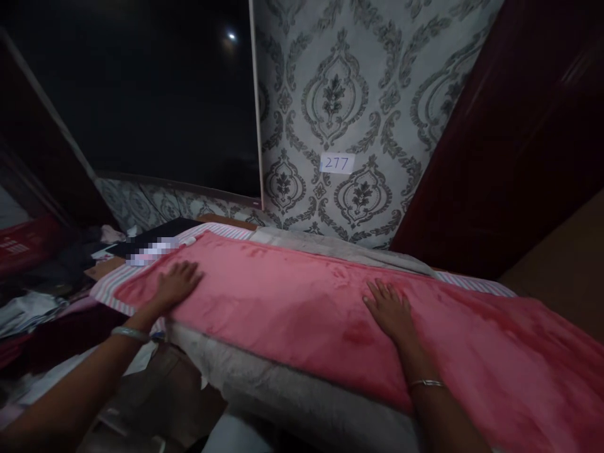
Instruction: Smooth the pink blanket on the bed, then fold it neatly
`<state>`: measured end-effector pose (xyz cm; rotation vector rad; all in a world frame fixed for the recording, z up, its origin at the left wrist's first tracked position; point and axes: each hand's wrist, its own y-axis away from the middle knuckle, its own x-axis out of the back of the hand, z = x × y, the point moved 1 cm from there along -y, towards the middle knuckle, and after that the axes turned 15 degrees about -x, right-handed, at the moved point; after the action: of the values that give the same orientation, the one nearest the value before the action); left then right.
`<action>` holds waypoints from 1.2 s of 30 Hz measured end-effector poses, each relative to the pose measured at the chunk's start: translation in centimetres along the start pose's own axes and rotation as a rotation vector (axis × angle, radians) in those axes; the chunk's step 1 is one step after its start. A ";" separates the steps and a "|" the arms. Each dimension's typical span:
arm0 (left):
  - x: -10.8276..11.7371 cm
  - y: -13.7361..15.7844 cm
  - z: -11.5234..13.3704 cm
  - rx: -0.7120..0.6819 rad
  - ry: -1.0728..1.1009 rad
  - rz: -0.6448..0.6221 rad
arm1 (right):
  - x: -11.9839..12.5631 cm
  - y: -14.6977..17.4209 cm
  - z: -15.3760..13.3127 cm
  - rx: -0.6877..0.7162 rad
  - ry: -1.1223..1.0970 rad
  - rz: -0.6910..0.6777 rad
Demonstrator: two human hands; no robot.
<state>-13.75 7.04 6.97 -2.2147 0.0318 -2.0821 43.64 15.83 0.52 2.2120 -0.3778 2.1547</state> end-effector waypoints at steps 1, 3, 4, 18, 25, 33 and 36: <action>-0.1 0.1 1.3 -0.026 0.015 0.003 | 0.3 -0.1 -0.1 -0.006 -0.002 -0.022; -0.6 0.4 4.0 -0.163 0.074 -0.004 | 1.2 -0.1 -0.5 -0.048 -0.012 -0.089; -0.8 0.7 5.2 -0.225 0.103 -0.017 | 1.7 0.1 -1.1 -0.063 -0.024 -0.118; -0.6 1.5 8.6 -0.188 0.044 -0.014 | 0.1 9.9 -6.7 0.314 -0.142 0.048; -0.5 2.5 16.6 -0.486 0.133 0.081 | 1.7 9.5 -6.4 0.298 -0.131 -0.027; -2.4 3.9 15.0 -0.449 0.163 0.103 | -0.1 11.5 4.3 -0.100 0.023 0.080; -1.7 4.3 11.9 -0.293 0.110 0.080 | -0.7 12.3 5.3 -0.113 0.034 0.123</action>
<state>-1.81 3.66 4.19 -2.2019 0.4536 -2.2774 46.42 2.97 -2.15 2.1424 -0.6325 2.1667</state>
